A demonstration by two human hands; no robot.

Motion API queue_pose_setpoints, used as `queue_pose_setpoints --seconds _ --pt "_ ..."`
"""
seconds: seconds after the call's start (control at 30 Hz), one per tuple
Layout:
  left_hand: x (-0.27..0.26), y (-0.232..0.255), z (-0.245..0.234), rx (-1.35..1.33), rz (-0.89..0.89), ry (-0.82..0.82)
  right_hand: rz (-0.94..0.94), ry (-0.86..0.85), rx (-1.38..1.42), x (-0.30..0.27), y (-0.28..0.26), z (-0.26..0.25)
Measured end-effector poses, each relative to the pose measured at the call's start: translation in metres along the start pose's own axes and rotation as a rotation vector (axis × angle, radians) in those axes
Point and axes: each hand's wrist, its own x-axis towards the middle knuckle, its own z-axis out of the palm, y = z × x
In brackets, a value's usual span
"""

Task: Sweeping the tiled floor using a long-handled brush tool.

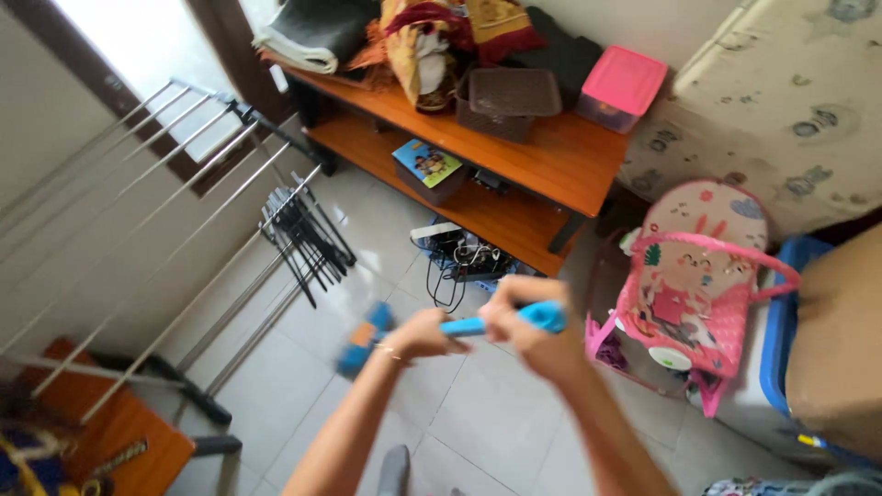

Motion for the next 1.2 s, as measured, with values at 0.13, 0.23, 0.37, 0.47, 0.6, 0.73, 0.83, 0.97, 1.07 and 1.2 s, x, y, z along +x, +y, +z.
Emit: queue_pose_setpoints --seconds 0.13,0.23,0.37,0.47,0.6,0.73,0.83,0.97,1.07,1.2 --pt "0.015 0.056 0.028 -0.282 0.085 -0.162 0.183 0.043 -0.079 0.018 -0.082 -0.015" --pt "0.029 0.057 0.083 -0.762 0.245 -0.264 0.169 0.063 -0.334 0.033 -0.076 0.0" --pt "0.041 0.044 0.143 -1.09 0.39 -0.12 0.3 -0.039 -0.577 0.056 0.0 0.047" --pt "0.087 -0.028 0.216 -1.135 0.317 -0.224 0.415 -0.113 -0.622 0.062 0.047 0.073" --pt "0.077 -0.003 0.192 -0.825 0.67 0.032 0.371 -0.054 -0.508 0.064 0.032 0.046" --pt "0.018 0.064 0.066 -0.722 0.534 -0.213 0.282 0.044 -0.33 0.034 -0.091 -0.001" --pt "0.007 0.058 0.014 -0.359 0.547 -0.117 0.262 0.165 -0.047 0.003 -0.111 -0.014" --pt "0.06 -0.031 -0.008 -0.181 0.501 0.038 0.035 0.291 0.12 0.002 -0.036 0.006" --pt "0.09 -0.085 -0.008 -0.033 0.366 0.173 -0.047 0.355 0.202 0.007 0.051 0.038" --pt "0.094 -0.091 -0.006 -0.006 0.296 0.198 -0.018 0.408 0.273 -0.009 0.1 0.064"
